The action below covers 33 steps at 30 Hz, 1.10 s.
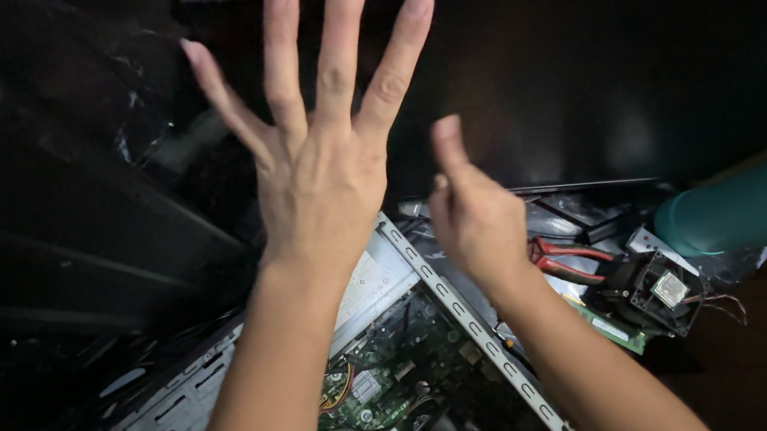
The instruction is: Repairing and cleaning internal components of a desktop computer tower.
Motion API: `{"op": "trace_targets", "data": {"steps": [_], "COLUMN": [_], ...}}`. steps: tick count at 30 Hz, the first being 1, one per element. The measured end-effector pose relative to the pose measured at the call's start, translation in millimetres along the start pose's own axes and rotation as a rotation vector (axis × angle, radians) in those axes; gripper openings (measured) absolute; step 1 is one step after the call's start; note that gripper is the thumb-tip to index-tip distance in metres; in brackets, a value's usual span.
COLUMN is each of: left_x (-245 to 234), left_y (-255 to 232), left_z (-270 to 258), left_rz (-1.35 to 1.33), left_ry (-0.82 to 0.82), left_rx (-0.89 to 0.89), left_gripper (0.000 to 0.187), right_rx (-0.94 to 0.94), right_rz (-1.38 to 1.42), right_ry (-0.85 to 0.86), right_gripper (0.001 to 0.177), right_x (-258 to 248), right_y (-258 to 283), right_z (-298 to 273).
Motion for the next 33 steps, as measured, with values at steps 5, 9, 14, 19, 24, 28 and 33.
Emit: {"op": "trace_targets", "data": {"steps": [5,9,14,19,24,28,33], "left_x": [77.6,102.1,101.3,96.2,98.9,100.1,83.2], "left_y": [-3.0,-13.6,-28.2,-8.8,-23.8,-43.8,1.2], "left_z": [-40.0,-68.0,-75.6,-55.8,-55.5,-62.3,-40.9], "left_rz": [0.049,0.142,0.164,0.187,0.103,0.177,0.301], "left_ry": [-0.133,-0.073,0.214,0.022,-0.030,0.029,-0.119], "left_rx": [0.138,0.234,0.512,0.390,0.309,0.554,0.411], "left_gripper": [0.081,0.080,0.093,0.085,0.080,0.088,0.086], "right_rx": [-0.108,-0.041,0.083,0.178,0.228,0.177,0.206], "right_rz": [-0.043,-0.018,0.049,0.045,0.029,0.058,0.094], "right_ry": [0.354,0.387,0.366,0.429,0.462,0.422,0.454], "right_gripper": [0.071,0.064,0.065,0.069,0.070,0.069,0.073], "right_x": [27.8,28.8,20.9,20.3,27.8,29.9,31.2], "right_y": [5.0,-6.6,-9.9,-13.6,-23.3,-24.2,-22.2], "right_z": [-15.2,-39.5,-52.6,-53.8,-68.7,-73.9,-70.9]}}
Point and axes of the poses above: each hand's wrist, its own z-axis towards the middle knuckle, its own x-axis out of the palm, y = z × x, the point moved 8 cm from there along z, towards the middle knuckle, and after that the axes turned 15 degrees about -x, right-handed, at the moved point
